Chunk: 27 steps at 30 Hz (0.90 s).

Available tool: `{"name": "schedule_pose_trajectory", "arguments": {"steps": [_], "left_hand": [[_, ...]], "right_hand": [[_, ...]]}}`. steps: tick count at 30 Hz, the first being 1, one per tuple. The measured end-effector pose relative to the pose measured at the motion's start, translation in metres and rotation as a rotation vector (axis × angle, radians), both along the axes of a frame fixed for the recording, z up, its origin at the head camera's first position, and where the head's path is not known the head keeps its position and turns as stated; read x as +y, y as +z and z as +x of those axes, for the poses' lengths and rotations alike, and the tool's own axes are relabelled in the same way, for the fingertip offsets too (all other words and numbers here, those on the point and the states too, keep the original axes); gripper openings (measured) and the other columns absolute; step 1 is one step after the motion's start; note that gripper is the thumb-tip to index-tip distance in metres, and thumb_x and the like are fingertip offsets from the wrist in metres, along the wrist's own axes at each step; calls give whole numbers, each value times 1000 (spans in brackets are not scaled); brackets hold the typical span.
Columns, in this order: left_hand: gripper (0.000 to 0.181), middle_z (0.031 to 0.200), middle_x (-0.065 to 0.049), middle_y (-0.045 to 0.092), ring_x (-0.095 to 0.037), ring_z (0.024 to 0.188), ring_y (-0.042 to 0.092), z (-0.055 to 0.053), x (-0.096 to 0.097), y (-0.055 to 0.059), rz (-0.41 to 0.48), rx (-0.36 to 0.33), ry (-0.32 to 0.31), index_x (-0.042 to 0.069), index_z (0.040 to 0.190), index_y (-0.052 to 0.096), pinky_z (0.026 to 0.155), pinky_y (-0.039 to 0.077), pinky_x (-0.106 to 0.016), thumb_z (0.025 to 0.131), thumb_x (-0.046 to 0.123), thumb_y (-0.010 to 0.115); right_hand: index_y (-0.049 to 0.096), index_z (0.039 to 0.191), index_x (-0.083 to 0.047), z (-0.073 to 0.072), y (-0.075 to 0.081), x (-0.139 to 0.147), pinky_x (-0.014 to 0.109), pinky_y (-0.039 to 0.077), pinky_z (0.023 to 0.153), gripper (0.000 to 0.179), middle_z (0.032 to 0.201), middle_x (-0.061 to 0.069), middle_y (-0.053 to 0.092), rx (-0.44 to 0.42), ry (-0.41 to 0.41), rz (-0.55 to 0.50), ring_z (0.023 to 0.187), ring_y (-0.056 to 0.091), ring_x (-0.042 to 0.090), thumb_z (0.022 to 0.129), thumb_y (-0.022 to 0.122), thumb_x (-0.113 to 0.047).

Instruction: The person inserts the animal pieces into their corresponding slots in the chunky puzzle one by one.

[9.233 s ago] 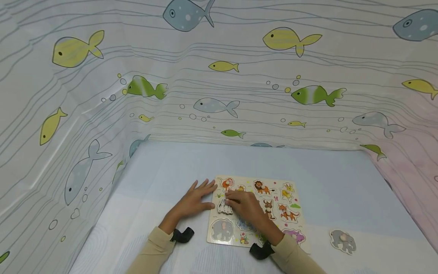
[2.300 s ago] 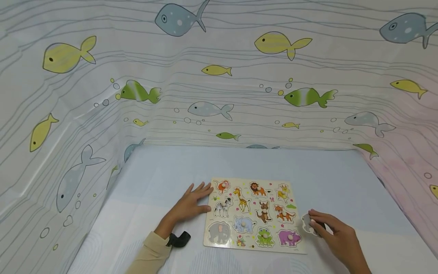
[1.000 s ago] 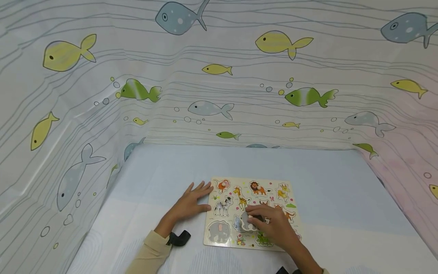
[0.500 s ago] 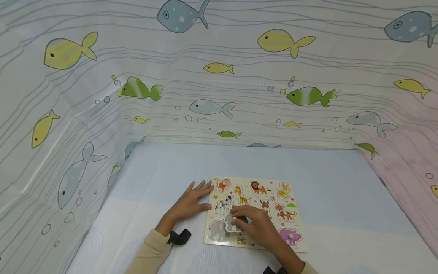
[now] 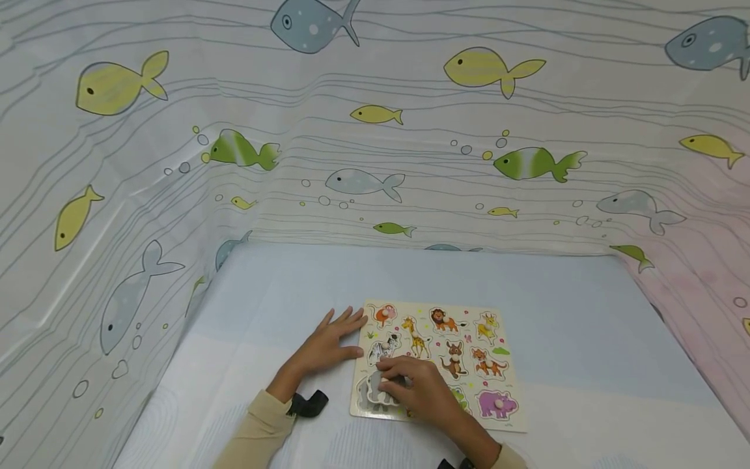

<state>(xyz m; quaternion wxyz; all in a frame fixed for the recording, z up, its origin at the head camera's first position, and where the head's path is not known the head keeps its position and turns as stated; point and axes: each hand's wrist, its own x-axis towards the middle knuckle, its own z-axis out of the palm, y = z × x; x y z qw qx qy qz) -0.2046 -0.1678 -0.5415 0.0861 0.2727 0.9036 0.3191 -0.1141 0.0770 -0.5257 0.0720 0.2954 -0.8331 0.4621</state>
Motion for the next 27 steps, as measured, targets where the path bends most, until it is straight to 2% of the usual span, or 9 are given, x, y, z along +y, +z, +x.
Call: {"name": "schedule_pose_trajectory", "arguments": {"steps": [9,19,27], "left_hand": [[73,160,-6,36,-31,154,23,0,1,1,-7,6,-5,13,151,45,127,1,-56,88,36,74],[72,160,-8,37,-32,153,24,0,1,2,4,4,-9,11,150,46,126,2,-58,87,35,74],[73,159,-8,38,-33,153,25,0,1,1,10,19,-8,11,150,47,126,3,-59,87,36,74]], "right_hand": [[79,93,-9,-2,-7,-11,31,58,95,13,109,2,77,9,7,-1,109,72,19,81,81,-14],[79,92,-9,-1,-11,-16,31,58,95,12,107,0,77,-32,-3,-13,109,72,18,82,80,-15],[79,91,-8,-1,-18,-19,30,59,94,11,106,1,77,-14,-10,6,109,72,18,81,81,-13]]}}
